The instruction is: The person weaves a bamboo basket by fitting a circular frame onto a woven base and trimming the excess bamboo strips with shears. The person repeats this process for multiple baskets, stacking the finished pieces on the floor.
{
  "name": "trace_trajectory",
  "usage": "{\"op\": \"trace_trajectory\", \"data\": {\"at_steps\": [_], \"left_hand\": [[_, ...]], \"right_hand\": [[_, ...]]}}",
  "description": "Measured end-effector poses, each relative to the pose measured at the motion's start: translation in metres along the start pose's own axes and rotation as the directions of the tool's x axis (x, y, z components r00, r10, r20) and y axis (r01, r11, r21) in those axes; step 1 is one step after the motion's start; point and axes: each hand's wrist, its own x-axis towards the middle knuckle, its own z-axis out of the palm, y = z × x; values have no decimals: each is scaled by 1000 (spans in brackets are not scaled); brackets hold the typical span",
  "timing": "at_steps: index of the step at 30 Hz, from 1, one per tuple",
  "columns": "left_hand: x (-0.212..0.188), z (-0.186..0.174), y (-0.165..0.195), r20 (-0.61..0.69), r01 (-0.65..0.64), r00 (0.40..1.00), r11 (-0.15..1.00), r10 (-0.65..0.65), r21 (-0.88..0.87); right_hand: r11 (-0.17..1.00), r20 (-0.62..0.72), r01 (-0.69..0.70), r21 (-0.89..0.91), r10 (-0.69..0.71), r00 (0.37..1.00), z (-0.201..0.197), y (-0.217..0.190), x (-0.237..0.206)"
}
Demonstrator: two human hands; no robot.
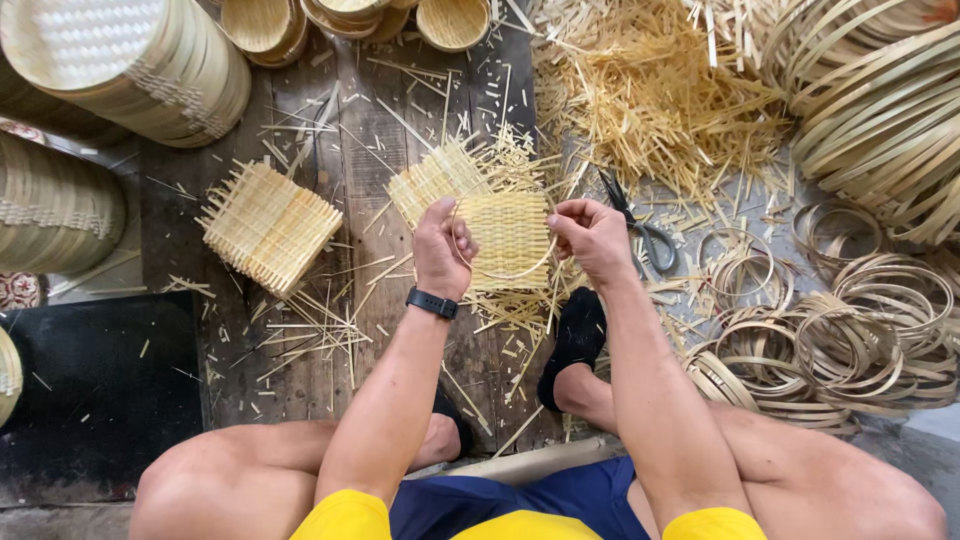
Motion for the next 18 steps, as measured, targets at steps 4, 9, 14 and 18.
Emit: {"op": "trace_trajectory", "data": {"at_steps": [4,9,14,18], "left_hand": [[20,-30,-25,-57,-238,927,702,370,672],[38,-58,-38,138,-223,845,107,517,969],[46,-65,-38,79,-143,886,107,457,984],[50,-65,-35,86,-128,899,71,430,989]], "right_hand": [[930,-210,-167,-329,100,973,9,40,21],[790,-193,7,-612,-158,968,25,77,36],[819,-239,-54,-572,-103,966,27,86,36],[803,-247,-69,-592,-100,964,27,82,33]]}}
